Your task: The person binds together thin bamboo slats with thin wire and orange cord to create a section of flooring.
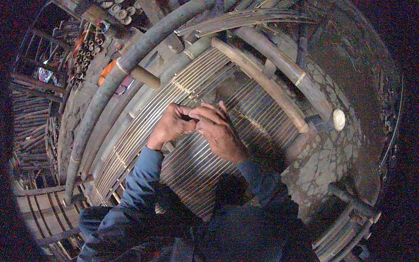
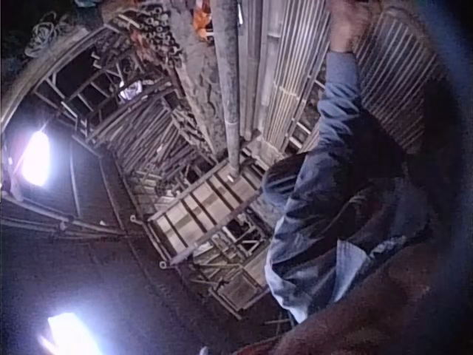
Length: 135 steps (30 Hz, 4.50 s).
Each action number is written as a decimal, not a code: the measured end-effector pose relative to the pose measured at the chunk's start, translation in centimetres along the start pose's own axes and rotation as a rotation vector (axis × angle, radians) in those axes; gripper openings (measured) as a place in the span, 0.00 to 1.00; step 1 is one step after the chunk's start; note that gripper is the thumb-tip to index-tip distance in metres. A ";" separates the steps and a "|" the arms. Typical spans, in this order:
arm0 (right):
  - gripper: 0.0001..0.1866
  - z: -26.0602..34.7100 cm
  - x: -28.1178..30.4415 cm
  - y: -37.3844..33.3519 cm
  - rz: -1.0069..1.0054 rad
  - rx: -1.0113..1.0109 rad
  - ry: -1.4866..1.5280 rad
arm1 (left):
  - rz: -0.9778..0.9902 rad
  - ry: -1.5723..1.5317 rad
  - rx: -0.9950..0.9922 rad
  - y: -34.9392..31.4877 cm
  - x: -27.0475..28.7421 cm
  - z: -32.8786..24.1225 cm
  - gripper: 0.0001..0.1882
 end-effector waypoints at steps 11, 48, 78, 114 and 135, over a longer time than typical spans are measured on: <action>0.02 -3.6 -2.5 -1.0 -0.328 -0.328 0.329 | -0.313 0.296 -0.182 -0.1 -0.6 -1.1 0.05; 0.06 -9.2 -4.6 -3.7 -0.587 -0.817 1.062 | -0.555 0.007 -0.237 1.5 -3.1 -0.2 0.07; 0.08 -3.4 2.6 -0.7 -0.265 -0.343 -0.301 | -0.503 0.128 -0.140 0.3 -2.6 -0.2 0.04; 0.09 -4.2 -0.2 -2.8 -0.171 -0.285 0.121 | -0.023 0.353 -0.152 2.8 -3.1 -0.7 0.07; 0.04 -7.4 -2.0 -2.9 -0.155 -0.400 0.331 | -0.153 0.789 -0.053 3.1 -4.3 0.7 0.09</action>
Point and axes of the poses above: each hand's wrist, its own y-axis towards the middle knuckle, its own x-axis out of the back of the hand, z = x × y, the point moved 6 cm from there along y, towards the middle knuckle, and after that the axes turned 2 degrees about z, right-handed, at the moved point
